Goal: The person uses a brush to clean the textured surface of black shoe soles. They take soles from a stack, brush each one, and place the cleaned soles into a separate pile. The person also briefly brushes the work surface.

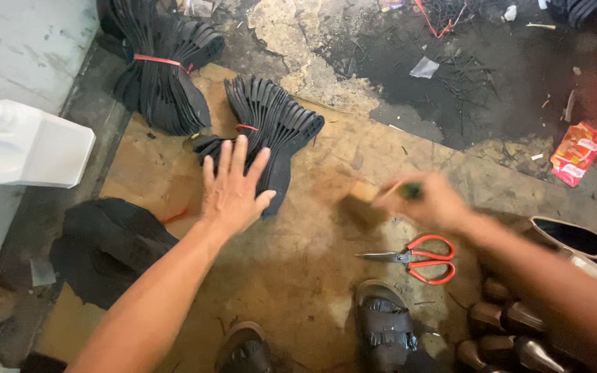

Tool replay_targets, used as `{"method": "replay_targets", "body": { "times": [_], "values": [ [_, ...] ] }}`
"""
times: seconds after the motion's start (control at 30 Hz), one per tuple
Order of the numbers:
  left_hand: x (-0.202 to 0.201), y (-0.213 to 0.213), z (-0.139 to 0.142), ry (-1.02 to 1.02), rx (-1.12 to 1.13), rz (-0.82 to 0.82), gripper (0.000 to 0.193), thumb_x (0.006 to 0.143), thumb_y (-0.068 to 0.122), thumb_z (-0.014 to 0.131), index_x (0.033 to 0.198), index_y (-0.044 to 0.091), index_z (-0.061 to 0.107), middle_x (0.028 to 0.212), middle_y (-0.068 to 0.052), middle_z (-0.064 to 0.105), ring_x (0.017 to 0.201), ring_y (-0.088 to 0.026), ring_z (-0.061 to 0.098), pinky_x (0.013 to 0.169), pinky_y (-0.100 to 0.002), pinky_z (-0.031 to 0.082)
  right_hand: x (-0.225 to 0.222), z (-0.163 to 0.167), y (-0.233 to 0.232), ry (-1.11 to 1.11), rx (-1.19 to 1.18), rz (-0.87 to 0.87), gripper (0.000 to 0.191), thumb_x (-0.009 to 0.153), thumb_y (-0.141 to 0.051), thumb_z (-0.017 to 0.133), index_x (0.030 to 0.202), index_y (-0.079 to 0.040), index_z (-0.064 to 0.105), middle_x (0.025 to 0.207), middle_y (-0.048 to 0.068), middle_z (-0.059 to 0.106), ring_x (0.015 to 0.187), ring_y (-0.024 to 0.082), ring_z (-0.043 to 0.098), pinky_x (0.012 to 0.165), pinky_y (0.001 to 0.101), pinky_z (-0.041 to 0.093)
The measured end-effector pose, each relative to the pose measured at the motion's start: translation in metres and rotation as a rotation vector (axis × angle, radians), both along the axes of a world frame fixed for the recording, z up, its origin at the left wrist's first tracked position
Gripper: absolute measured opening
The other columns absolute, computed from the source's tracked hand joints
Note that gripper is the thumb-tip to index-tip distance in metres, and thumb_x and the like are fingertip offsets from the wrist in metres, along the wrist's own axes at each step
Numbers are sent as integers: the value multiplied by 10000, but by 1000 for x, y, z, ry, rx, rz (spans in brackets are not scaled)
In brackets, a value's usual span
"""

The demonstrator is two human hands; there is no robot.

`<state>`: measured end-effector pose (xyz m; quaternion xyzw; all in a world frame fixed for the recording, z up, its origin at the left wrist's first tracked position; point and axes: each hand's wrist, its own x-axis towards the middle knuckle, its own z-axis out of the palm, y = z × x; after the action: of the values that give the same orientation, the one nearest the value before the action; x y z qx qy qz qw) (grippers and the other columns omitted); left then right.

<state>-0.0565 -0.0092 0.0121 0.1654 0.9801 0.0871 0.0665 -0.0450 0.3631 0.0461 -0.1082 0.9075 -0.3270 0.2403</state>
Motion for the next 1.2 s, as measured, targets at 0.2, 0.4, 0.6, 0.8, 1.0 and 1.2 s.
{"method": "replay_targets", "body": {
  "times": [0.2, 0.4, 0.6, 0.8, 1.0, 1.2],
  "values": [
    [43, 10, 28, 155, 29, -278, 837, 771, 422, 775, 1502, 194, 437, 1590, -214, 302, 1477, -441, 249, 1145, -665, 217, 36, -18, -64, -27, 78, 0, 337, 841, -475, 725, 1095, -266, 801, 695, 90, 722, 602, 291, 700, 588, 432, 541],
    [112, 18, 12, -170, -160, -549, 685, 801, 346, 760, 1414, 164, 517, 1545, -151, 396, 1463, -372, 298, 1155, -584, 243, 44, -14, -51, 250, -88, 228, 374, 818, -423, 730, 1099, -183, 790, 837, 131, 750, 712, 364, 683, 574, 450, 527],
    [166, 21, -13, -699, -339, -722, 549, 857, 184, 654, 1395, 165, 549, 1424, -133, 522, 1304, -342, 498, 1056, -509, 400, 74, -12, -55, -44, 61, 90, 333, 825, -470, 745, 921, -151, 756, 827, 142, 736, 746, 352, 704, 661, 453, 553],
    [183, 8, -10, -716, -314, -652, 510, 899, 329, 658, 1370, 154, 570, 1401, -146, 539, 1242, -361, 541, 998, -517, 433, 95, -19, -83, -31, 66, 361, 309, 858, -415, 737, 993, -136, 733, 924, 137, 730, 820, 390, 682, 710, 479, 550],
    [170, 23, 0, -728, -132, -605, 582, 834, 370, 750, 1342, 142, 580, 1367, -130, 562, 1260, -356, 529, 1019, -508, 426, 137, -38, -80, 76, -161, 577, 310, 784, -344, 762, 966, -98, 707, 980, 141, 719, 951, 388, 679, 768, 494, 557],
    [144, 1, -26, -916, -81, -361, 526, 878, 428, 736, 1285, 122, 605, 1261, -149, 654, 1189, -370, 602, 981, -470, 498, 112, -53, -79, 49, -113, 644, 291, 811, -371, 753, 917, -108, 690, 921, 121, 700, 881, 387, 678, 714, 515, 547]
  ]
}}
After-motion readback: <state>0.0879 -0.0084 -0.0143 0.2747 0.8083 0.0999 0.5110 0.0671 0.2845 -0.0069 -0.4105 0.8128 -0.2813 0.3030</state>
